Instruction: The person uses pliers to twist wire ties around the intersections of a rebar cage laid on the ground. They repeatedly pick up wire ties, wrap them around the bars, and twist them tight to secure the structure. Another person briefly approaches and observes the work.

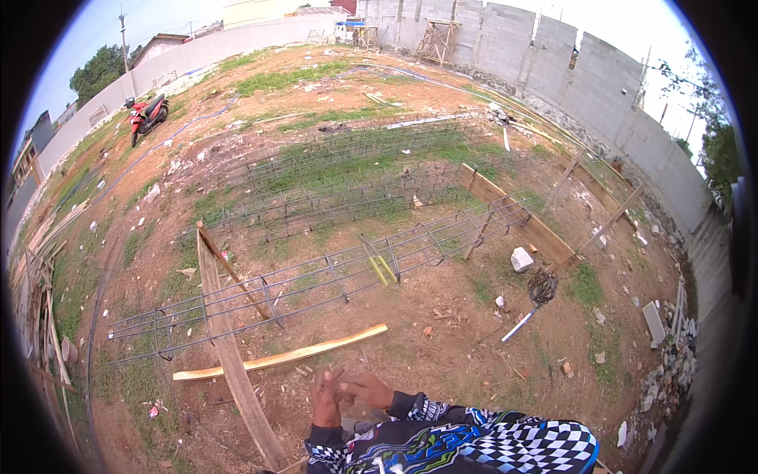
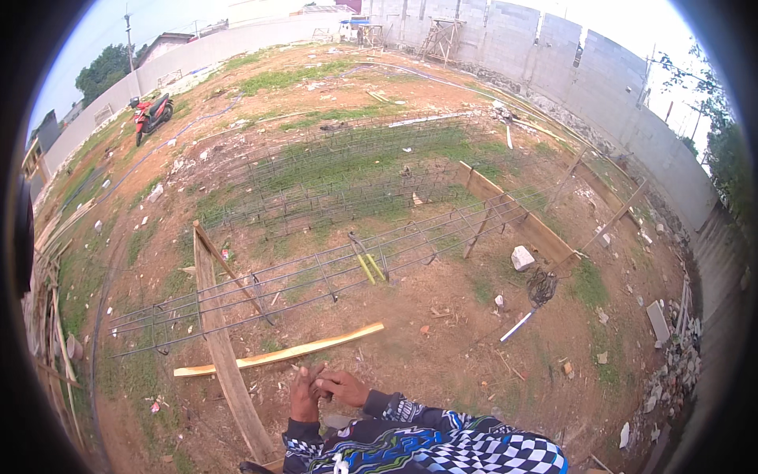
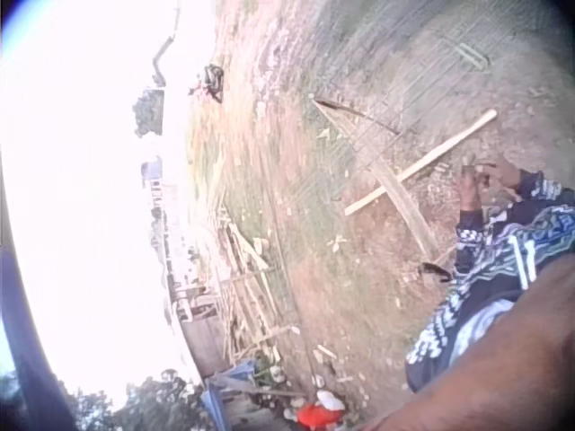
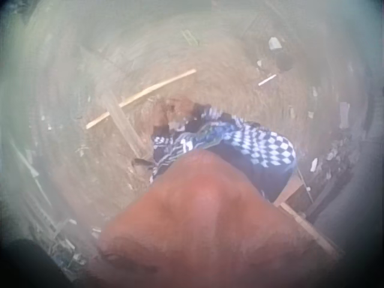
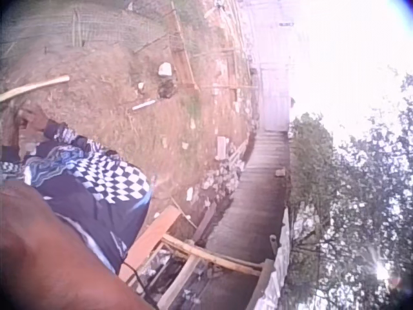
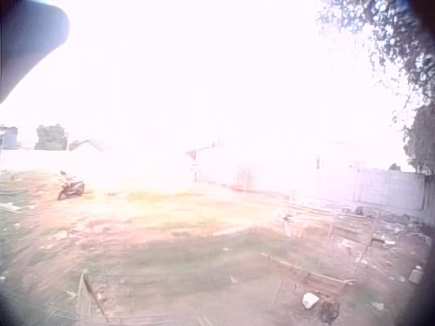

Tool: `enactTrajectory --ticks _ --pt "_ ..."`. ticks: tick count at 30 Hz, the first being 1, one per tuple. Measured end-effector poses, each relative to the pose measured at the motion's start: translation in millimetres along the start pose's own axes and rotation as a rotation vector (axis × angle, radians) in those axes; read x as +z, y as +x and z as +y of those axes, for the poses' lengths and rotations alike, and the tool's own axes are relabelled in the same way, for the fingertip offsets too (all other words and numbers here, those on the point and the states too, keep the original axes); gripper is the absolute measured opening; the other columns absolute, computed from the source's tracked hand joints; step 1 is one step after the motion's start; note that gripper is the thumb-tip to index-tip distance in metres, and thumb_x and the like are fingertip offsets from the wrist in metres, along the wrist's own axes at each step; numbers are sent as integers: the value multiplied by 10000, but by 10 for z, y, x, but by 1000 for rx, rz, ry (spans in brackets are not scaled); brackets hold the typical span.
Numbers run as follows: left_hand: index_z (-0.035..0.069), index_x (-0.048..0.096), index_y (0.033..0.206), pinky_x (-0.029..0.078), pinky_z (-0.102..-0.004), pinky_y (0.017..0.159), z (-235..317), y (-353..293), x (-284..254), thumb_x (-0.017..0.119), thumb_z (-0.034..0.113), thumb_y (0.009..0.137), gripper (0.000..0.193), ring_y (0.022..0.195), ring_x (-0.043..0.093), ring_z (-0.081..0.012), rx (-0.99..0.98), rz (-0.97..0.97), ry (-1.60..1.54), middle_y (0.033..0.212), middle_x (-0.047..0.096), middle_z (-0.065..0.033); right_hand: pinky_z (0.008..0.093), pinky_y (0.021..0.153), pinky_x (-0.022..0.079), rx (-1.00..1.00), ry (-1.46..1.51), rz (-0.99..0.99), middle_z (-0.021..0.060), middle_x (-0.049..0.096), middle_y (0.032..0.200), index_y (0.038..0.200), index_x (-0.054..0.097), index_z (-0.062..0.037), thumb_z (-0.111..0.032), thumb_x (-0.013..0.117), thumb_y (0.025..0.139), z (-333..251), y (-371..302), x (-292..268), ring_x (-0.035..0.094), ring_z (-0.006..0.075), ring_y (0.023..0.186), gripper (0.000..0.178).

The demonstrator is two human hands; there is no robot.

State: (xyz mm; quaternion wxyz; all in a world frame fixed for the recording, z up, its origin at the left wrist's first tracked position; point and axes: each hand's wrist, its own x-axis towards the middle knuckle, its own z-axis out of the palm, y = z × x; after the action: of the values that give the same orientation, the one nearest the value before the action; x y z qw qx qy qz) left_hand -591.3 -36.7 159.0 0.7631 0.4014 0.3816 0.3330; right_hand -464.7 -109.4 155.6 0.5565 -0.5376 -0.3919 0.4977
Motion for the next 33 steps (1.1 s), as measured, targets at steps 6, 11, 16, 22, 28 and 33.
enactTrajectory --ticks 6,11,16,22,28,33 --pt "70 526 1040 394 -266 437 -160 38 601 442 389 990 334 477 382 -82 -18 205 -284 624 409 37 286 590 435 308 192 39 15 549 635 694 576 -29 -297 557 947 441 -988 -327 536 117 619 369" --pt "78 526 1106 357 -242 430 -342 -65 806 437 373 995 327 478 367 -75 76 220 -218 629 386 31 249 543 434 308 323 164 5 547 634 727 595 -48 -357 576 932 474 -1621 -694 524 95 551 371" --pt "76 507 1186 309 -245 418 -456 47 1020 386 312 1010 319 489 345 -76 18 122 -183 638 383 24 247 540 424 255 331 341 3 557 642 874 625 -26 -350 576 932 553 -2076 -894 523 92 554 333" --pt "79 475 1245 319 -236 411 -545 643 1386 325 204 1016 301 505 362 -71 -75 -34 -79 694 415 12 246 585 442 136 203 581 17 592 677 928 657 -22 -335 595 921 648 -2368 -913 557 99 601 319" --pt "80 506 970 242 -237 356 -485 991 1856 426 429 989 359 420 274 -63 -196 -228 -21 577 328 31 284 611 469 125 -225 846 71 645 709 842 681 -29 -337 640 876 683 -2161 -684 591 121 630 313" --pt "84 509 1018 228 -227 357 -220 1312 2114 440 441 984 366 424 273 -54 -189 -380 -61 571 324 42 298 567 459 128 -278 939 72 651 721 834 662 -29 -358 639 877 717 -1447 -588 569 122 584 332"
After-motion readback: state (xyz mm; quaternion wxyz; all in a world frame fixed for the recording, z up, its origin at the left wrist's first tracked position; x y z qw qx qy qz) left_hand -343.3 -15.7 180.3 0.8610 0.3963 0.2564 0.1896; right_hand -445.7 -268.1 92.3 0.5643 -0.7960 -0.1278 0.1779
